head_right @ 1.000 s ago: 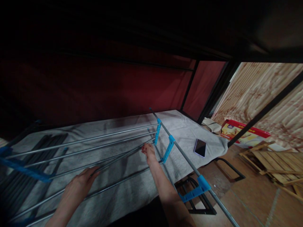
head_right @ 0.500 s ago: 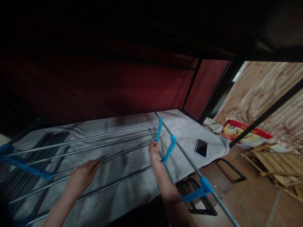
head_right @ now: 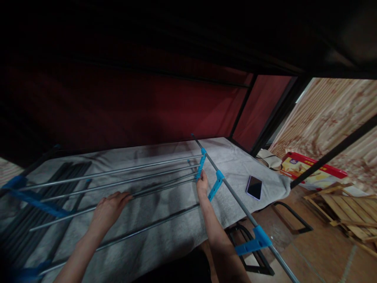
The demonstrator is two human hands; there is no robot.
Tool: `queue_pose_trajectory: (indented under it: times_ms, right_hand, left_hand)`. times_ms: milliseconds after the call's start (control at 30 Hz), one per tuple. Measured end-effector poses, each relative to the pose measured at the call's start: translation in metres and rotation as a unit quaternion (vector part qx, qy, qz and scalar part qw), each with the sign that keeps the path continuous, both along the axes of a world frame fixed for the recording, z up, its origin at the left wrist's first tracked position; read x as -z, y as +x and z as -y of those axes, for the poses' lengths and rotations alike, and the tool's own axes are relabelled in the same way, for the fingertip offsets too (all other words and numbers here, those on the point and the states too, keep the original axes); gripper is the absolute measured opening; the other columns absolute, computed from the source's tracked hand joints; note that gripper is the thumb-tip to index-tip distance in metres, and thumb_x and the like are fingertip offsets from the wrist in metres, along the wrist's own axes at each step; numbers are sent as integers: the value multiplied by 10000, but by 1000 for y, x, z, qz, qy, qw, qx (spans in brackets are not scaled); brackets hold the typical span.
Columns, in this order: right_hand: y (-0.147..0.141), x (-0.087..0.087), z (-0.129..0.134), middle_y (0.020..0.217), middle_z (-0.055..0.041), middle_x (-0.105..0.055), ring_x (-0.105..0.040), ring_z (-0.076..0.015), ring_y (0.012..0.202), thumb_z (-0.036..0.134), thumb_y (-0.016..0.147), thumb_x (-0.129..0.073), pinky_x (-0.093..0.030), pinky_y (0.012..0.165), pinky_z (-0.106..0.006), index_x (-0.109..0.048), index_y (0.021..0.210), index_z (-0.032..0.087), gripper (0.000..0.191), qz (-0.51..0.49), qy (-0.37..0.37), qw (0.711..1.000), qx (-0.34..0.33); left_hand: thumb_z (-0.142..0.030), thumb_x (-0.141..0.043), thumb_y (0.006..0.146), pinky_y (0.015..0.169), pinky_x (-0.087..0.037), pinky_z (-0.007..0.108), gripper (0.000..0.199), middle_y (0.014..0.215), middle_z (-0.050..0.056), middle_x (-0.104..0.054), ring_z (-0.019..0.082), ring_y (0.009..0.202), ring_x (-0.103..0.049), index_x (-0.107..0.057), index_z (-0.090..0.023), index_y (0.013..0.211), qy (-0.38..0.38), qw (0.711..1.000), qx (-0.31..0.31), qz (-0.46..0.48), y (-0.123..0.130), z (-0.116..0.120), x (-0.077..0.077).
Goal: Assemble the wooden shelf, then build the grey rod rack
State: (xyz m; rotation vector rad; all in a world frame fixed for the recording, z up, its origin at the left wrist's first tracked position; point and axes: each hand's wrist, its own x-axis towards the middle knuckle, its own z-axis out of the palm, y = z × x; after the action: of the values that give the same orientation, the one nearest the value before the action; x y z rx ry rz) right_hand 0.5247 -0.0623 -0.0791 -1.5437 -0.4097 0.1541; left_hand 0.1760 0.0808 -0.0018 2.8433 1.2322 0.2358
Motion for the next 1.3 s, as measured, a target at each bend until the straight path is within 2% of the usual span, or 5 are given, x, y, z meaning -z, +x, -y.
queue_pose_trajectory:
  times_ms: [467, 667, 933, 1167, 1300]
  right_hand:
    - [6, 4, 0, 1077, -79, -692, -599, -232, 1050, 248, 670, -513, -462, 937, -368, -635, 1089, 191, 440, -6, -51, 998, 47]
    - [-27, 16, 11, 1165, -149, -603, -602, -264, 1013, 317, 749, -488, -494, 865, -396, -499, 1297, 146, 574, 67, -101, 991, 57]
    - [-116, 11, -13, 1311, -129, -543, -466, -244, 1250, 195, 895, -355, -380, 1022, -442, -480, 1362, 206, 484, 440, -147, 867, -179]
    - [-125, -13, -40, 1169, -106, -647, -527, -256, 1080, 196, 954, -393, -312, 891, -410, -588, 1273, 265, 380, 503, -325, 781, -180]
    - [-120, -14, -40, 1103, -93, -670, -551, -246, 1002, 214, 965, -421, -305, 827, -382, -631, 1210, 288, 331, 514, -360, 755, -193]
  left_hand:
    - [-394, -337, 966, 857, -428, 431, 432, 1042, 131, -701, 314, 981, -642, -699, -199, 1100, 19, 1000, 4, 6, 8, -12, 3]
    - [-400, -357, 977, 859, -396, 385, 392, 998, 115, -692, 258, 950, -634, -701, -219, 1031, 18, 999, -7, 49, 6, 2, 2]
    - [-380, -418, 970, 874, -364, 399, 327, 984, 100, -674, 245, 979, -604, -688, -208, 1034, -18, 995, 6, 100, 1, 6, 4]
    - [-339, -479, 946, 914, -367, 410, 258, 1035, 97, -641, 241, 1010, -573, -679, -208, 1044, -13, 990, 6, 142, 1, 2, 6]
    - [-313, -439, 955, 944, -370, 427, 255, 1082, 105, -618, 251, 1058, -534, -651, -208, 1048, 34, 954, -112, 276, -20, 12, 19]
